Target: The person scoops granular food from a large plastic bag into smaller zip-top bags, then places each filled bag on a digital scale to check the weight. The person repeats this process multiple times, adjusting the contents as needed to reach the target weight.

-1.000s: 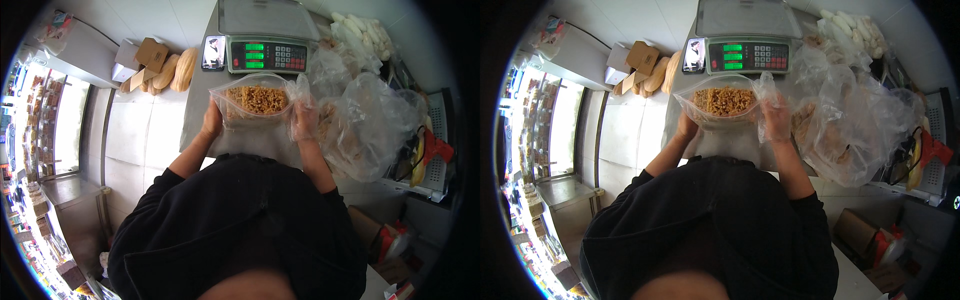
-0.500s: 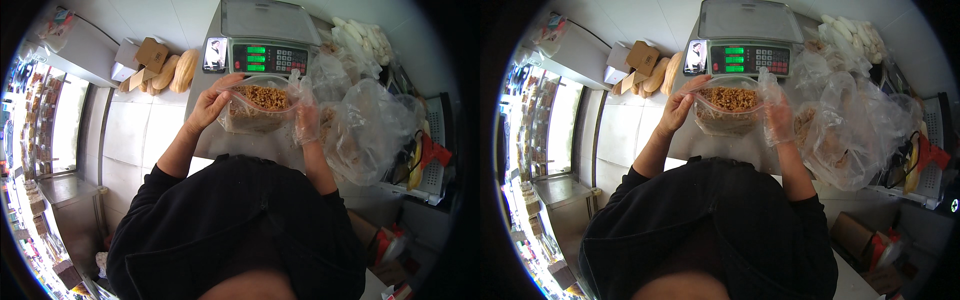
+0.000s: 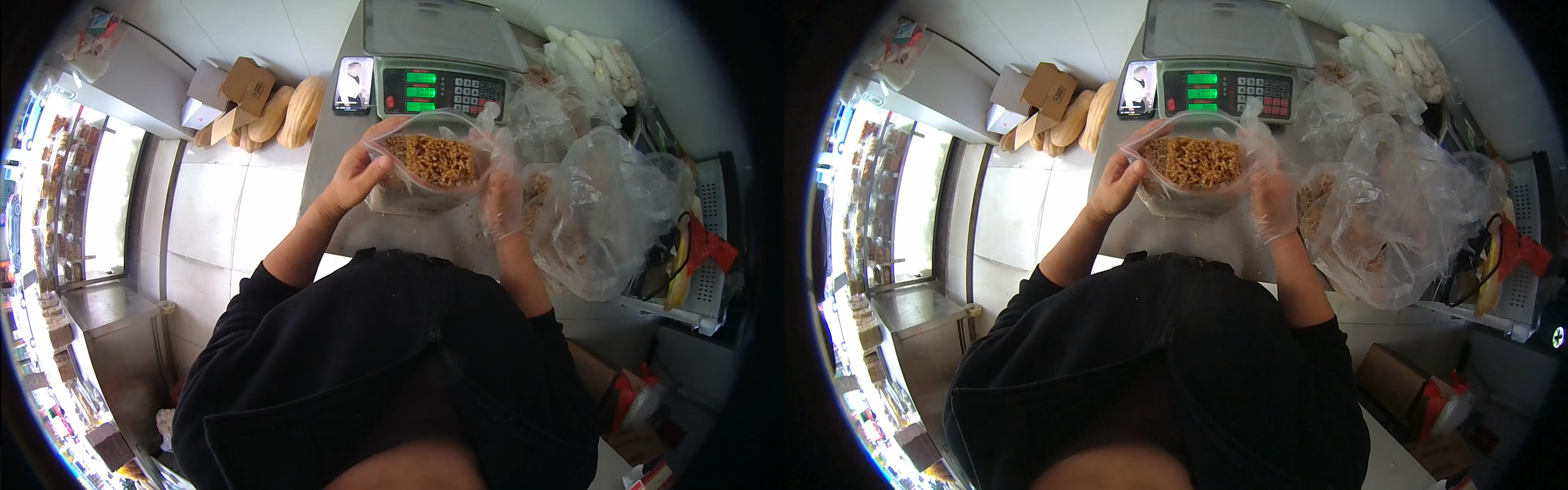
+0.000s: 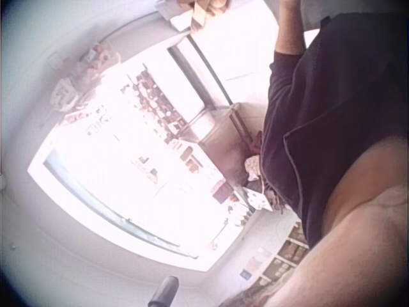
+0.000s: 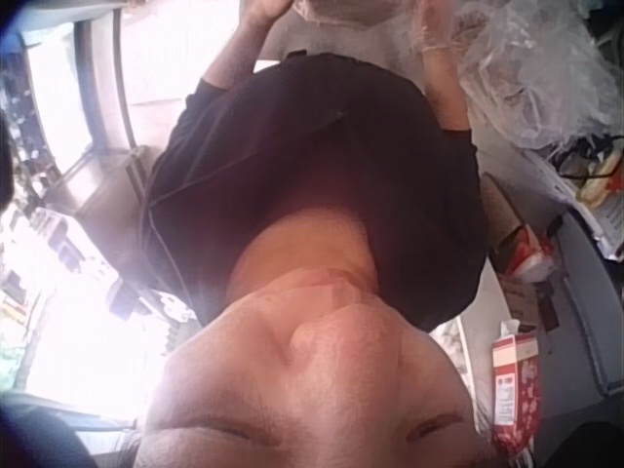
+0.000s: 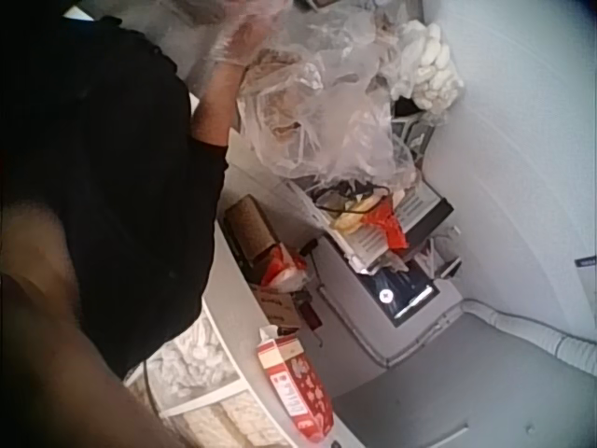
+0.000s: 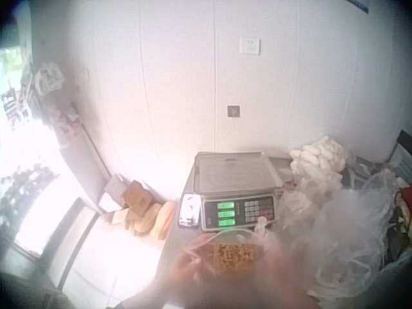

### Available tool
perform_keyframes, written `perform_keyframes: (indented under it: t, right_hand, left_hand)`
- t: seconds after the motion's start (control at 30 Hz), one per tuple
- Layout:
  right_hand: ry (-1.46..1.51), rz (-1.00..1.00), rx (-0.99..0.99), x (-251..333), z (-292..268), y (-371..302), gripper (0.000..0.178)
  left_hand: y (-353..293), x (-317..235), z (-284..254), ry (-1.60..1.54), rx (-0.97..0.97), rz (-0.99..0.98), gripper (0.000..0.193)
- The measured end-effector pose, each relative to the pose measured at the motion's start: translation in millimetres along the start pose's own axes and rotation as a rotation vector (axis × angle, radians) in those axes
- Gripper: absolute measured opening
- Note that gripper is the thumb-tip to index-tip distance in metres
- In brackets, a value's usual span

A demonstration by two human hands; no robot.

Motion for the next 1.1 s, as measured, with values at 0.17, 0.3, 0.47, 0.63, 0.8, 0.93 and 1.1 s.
perform_keyframes:
  t: [0.17, 0.3, 0.47, 0.63, 0.8, 0.93, 1.1]
  right_hand:
    - [-0.037, -0.014, 0.021, -6, 5, -3, 0.065]
    - [0.156, 0.212, -0.151, -44, -7, -9, 0.048]
    - [0.24, 0.174, -0.514, -41, -21, -10, 0.038]
    - [0.312, 0.142, -0.426, -4, -25, 15, 0.04]
    - [0.416, 0.074, -0.212, 71, -48, 59, 0.036]
    - [0.777, -0.015, 0.155, 145, -12, 71, 0.031]
    - [0.946, 0.04, 0.28, 179, 17, 88, 0.026]
  left_hand:
    - [-5, 6, -2, -0.202, -0.078, 0.022, 0.073]
    - [-13, 10, -2, -0.187, -0.096, 0.004, 0.062]
    - [-16, -2, -14, 0.071, -0.167, -0.01, 0.046]
    - [-14, -23, -24, -0.002, -0.21, 0.141, 0.045]
    - [-13, 27, -32, -0.322, -0.356, -0.105, 0.05]
    - [-17, 73, 24, -0.803, -0.264, -0.529, 0.067]
    - [0, -1, 99, -1.493, 0.324, -0.374, 0.072]
Point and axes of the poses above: each hand's wrist, its own y-axis towards the middle knuckle, its own z-axis out of the palm, x = y × z, the point moved 10 cm from there along y, towards the middle knuckle, and after that the axes turned 12 degrees about y, right-handed, at the moved point
